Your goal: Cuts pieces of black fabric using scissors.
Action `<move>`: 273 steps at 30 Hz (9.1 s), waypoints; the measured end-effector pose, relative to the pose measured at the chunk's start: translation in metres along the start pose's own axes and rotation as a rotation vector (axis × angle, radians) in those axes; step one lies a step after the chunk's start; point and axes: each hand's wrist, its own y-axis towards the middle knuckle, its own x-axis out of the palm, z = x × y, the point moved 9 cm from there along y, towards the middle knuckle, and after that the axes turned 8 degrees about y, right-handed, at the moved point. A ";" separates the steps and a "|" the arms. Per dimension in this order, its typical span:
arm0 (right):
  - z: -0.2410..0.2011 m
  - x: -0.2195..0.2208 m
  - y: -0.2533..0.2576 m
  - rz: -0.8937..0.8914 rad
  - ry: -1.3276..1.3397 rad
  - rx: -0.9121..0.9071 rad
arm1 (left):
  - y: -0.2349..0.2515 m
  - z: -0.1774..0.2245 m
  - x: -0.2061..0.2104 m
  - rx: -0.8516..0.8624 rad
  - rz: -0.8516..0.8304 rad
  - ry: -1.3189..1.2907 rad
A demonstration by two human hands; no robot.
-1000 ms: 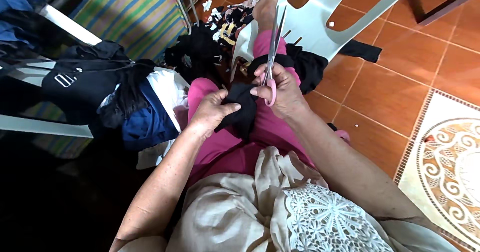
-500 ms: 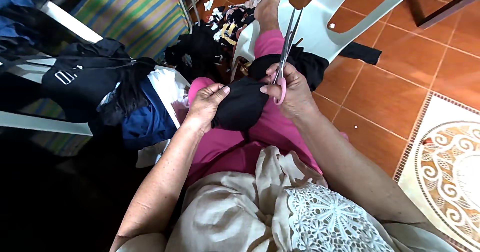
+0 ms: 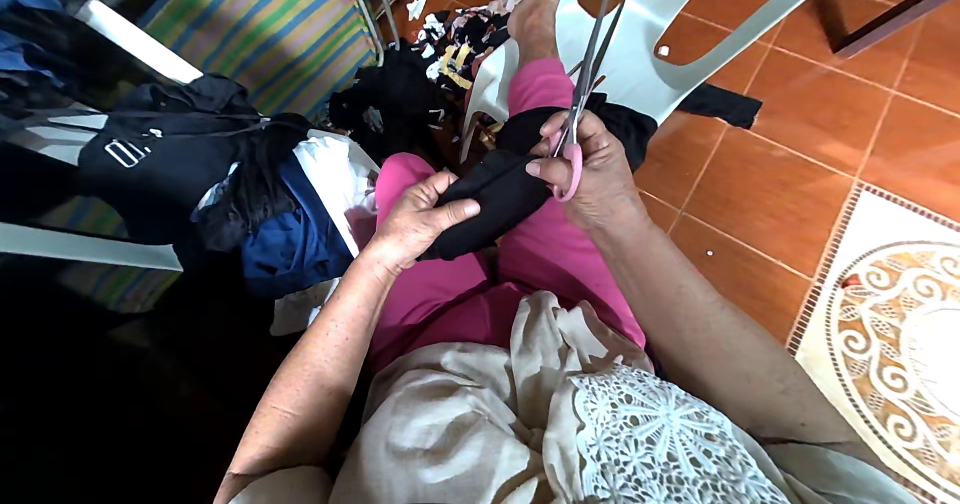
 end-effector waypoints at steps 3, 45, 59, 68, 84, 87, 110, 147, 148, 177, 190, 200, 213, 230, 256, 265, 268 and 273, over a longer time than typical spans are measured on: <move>-0.001 -0.005 0.001 0.032 -0.002 -0.004 | -0.004 -0.010 0.005 -0.076 -0.107 0.170; 0.046 -0.004 -0.030 -0.047 -0.067 0.238 | 0.021 0.008 0.004 0.065 0.261 0.070; 0.029 0.022 -0.020 -0.149 -0.176 0.198 | 0.014 0.008 0.020 -0.007 0.006 0.543; 0.028 0.020 -0.008 -0.102 -0.206 0.209 | 0.017 0.029 0.015 0.051 0.136 0.641; 0.027 0.013 -0.007 -0.116 -0.198 0.222 | 0.026 0.025 0.016 0.080 0.128 0.661; 0.035 0.005 -0.013 -0.124 -0.194 0.244 | 0.025 0.031 0.014 0.102 0.148 0.558; 0.024 -0.066 -0.017 0.220 -0.199 0.087 | 0.069 0.007 -0.038 0.106 0.311 0.404; 0.077 0.059 -0.025 -0.239 -1.011 -0.449 | 0.124 -0.101 -0.076 -0.109 0.441 0.027; 0.078 0.060 -0.027 -0.239 -1.007 -0.456 | 0.118 -0.100 -0.076 -0.152 0.462 0.029; 0.066 0.056 -0.042 -0.247 -0.704 -0.335 | 0.065 -0.070 -0.015 -0.618 0.092 0.435; 0.083 0.007 -0.087 -0.044 -0.075 0.653 | 0.037 -0.065 -0.002 -0.688 0.258 0.166; 0.056 0.001 -0.071 0.055 -0.377 0.292 | 0.014 -0.068 0.026 -0.664 0.315 -0.168; 0.084 0.022 -0.018 0.004 -0.543 0.359 | -0.002 -0.065 0.019 -0.535 0.416 -0.182; 0.105 0.020 -0.048 0.118 -0.328 0.509 | -0.020 -0.067 0.022 -0.463 0.573 -0.239; 0.095 0.015 -0.048 0.082 -0.291 0.464 | -0.021 -0.021 0.029 0.428 0.529 1.006; 0.075 -0.007 -0.043 0.167 -0.294 0.498 | -0.017 -0.007 0.059 0.732 0.558 0.981; 0.075 -0.007 -0.041 0.144 -0.245 0.598 | -0.016 -0.006 0.065 0.789 0.509 1.000; 0.080 -0.014 -0.041 0.167 -0.241 0.593 | -0.004 -0.017 0.056 0.713 0.436 0.816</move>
